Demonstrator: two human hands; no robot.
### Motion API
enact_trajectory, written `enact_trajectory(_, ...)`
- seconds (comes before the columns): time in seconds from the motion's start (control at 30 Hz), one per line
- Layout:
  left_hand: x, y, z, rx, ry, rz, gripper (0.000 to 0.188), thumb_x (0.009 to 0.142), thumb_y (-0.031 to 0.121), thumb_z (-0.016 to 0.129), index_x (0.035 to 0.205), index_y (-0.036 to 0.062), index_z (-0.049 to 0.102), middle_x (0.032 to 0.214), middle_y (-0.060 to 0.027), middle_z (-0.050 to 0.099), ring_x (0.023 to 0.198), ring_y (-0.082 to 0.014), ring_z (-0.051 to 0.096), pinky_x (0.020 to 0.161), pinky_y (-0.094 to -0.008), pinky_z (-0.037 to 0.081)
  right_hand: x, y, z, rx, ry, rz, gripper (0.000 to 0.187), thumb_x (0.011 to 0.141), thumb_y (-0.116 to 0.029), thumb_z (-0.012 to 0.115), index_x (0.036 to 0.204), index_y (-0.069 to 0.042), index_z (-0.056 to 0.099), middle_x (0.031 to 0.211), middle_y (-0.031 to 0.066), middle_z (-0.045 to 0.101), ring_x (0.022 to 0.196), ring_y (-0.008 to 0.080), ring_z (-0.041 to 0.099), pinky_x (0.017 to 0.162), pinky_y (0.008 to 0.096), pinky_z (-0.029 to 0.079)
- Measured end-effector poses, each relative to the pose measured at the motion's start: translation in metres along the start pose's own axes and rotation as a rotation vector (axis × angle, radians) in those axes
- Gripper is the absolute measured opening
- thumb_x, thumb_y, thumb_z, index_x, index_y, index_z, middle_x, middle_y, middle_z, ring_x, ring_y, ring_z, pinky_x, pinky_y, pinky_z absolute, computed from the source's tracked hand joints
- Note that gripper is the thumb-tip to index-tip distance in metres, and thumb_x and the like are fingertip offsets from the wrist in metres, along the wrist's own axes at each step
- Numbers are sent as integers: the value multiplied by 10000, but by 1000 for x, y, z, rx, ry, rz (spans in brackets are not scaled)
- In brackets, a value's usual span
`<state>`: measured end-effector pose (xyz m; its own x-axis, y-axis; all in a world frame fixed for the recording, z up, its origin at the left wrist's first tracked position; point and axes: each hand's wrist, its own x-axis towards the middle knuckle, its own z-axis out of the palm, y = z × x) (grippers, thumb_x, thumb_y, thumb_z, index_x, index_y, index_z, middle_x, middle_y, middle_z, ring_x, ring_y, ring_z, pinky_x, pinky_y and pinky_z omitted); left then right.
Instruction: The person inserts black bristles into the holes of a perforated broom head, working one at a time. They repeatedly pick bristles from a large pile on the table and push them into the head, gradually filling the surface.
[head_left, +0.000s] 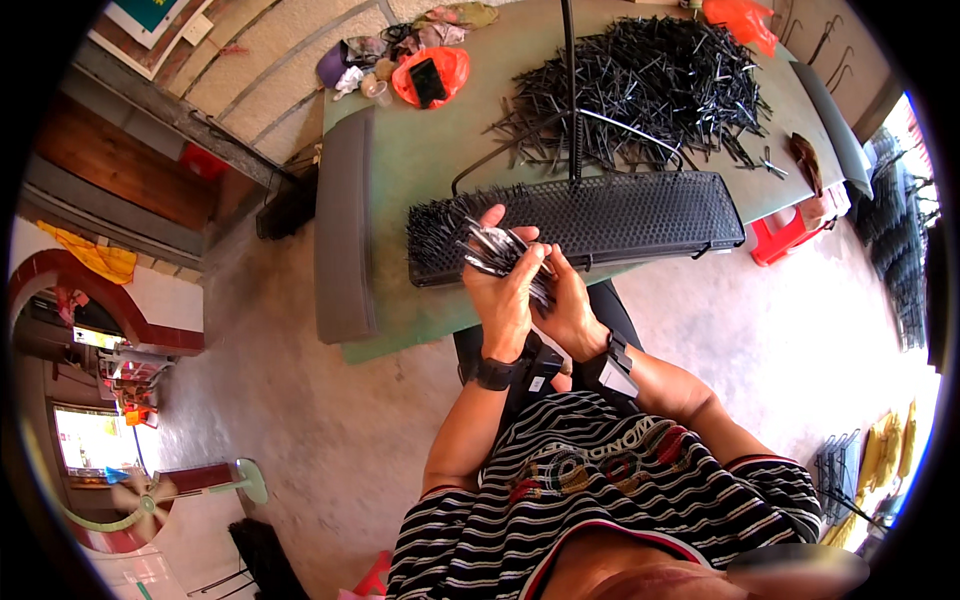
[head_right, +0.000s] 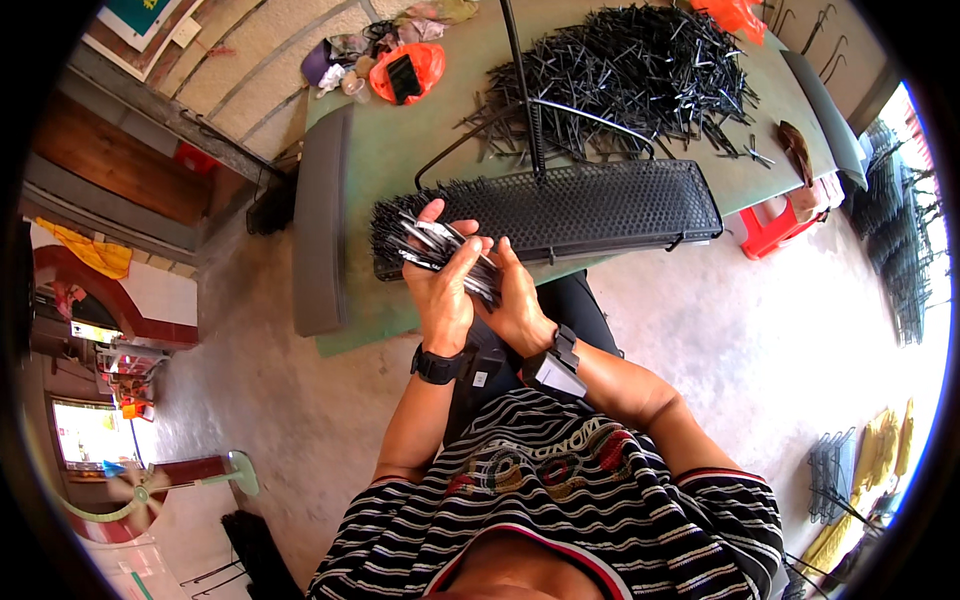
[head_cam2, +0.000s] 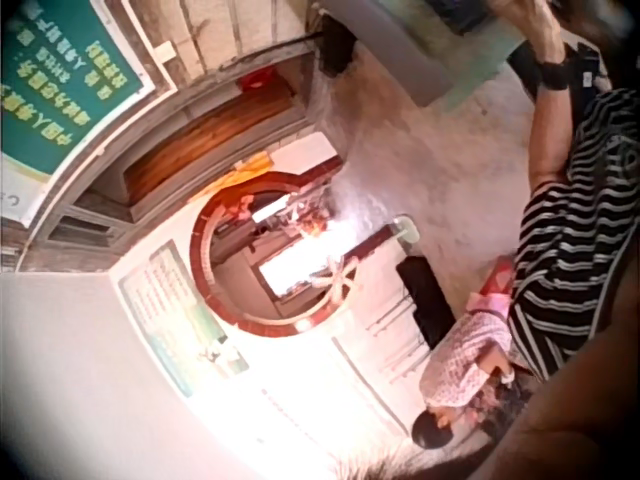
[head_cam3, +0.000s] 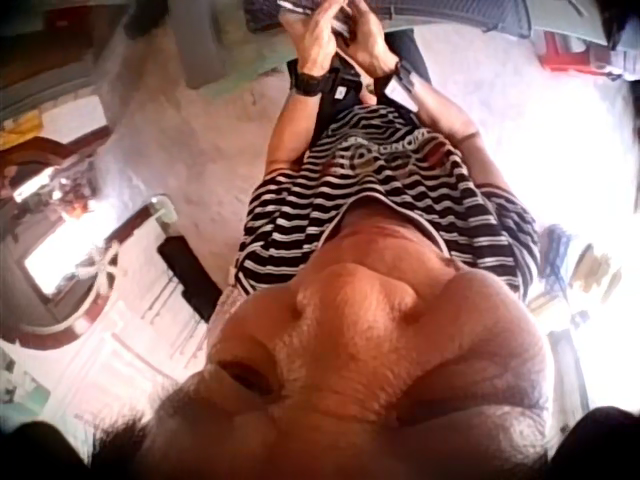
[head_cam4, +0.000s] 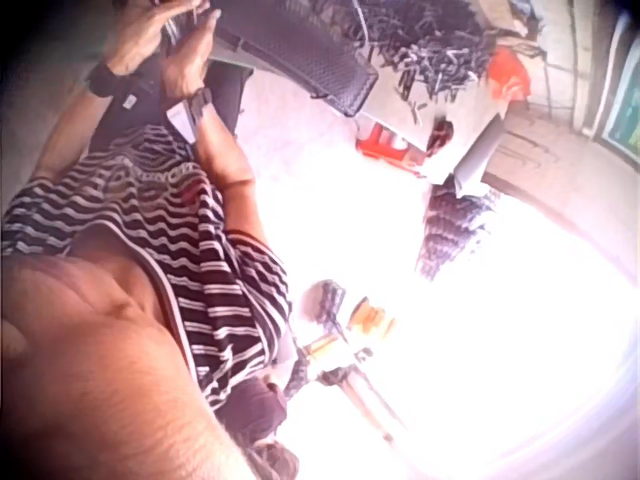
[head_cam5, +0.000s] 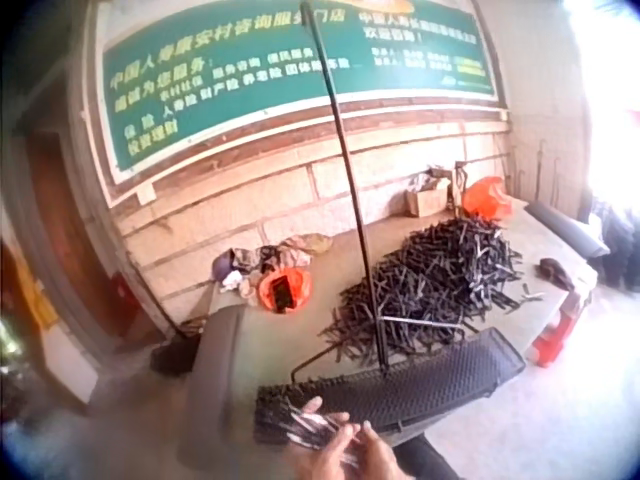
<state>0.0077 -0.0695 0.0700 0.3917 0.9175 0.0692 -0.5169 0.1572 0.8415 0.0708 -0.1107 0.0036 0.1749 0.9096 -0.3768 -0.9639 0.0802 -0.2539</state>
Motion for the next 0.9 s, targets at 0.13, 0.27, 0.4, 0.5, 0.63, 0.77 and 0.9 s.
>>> enact_trajectory(0.13,-1,-22,-8,60,21,-57,563,757,-97,648,1268,-31,421,926,-79,621,795,-114,604,733,-234,511,-3,-13,18,-10,213,28,330,959,-407,411,945,-133,593,911,30,618,848,178,575,748,343,478)
enact_trajectory(0.27,-7,-33,-14,104,-69,-21,522,783,-71,628,1261,-38,421,964,-85,609,870,-140,605,798,-253,493,12,-7,-4,-89,115,-94,357,963,-420,383,844,-126,546,857,31,585,822,168,538,758,312,444)
enact_trajectory(0.4,-2,-58,-31,144,2,-15,376,801,-48,614,1159,-35,500,909,-57,607,832,-121,582,792,-250,475,36,6,-49,-341,99,-214,397,980,-322,330,1095,-10,546,1030,93,609,964,186,557,827,285,442)
enact_trajectory(0.5,6,-60,-54,-64,101,-188,322,778,-41,615,1094,-32,552,865,-67,632,780,-141,603,734,-262,477,14,-7,-22,-844,-16,-168,367,970,-293,408,1163,-4,527,1046,86,601,987,187,547,872,327,437)
enact_trajectory(0.63,10,-43,-77,-228,40,-364,373,771,-52,590,1140,-57,539,850,-103,641,655,-211,611,580,-331,504,10,-58,-2,-1076,-146,22,419,934,-277,512,1237,12,508,1133,85,596,1006,161,570,861,321,444)
enact_trajectory(0.77,5,-33,-104,-173,-67,-469,388,744,-57,590,1129,-49,545,814,-132,635,566,-205,574,513,-315,466,18,-65,27,-1226,-199,-76,373,903,-188,563,1223,1,530,1079,86,623,959,136,584,827,293,463)
enact_trajectory(0.9,-6,-26,-107,-107,-23,-503,352,716,-79,580,1066,-52,556,809,-147,632,525,-202,555,474,-302,440,42,-54,39,-1453,-307,-246,304,887,-138,591,1156,4,586,946,57,645,806,80,580,719,233,480)
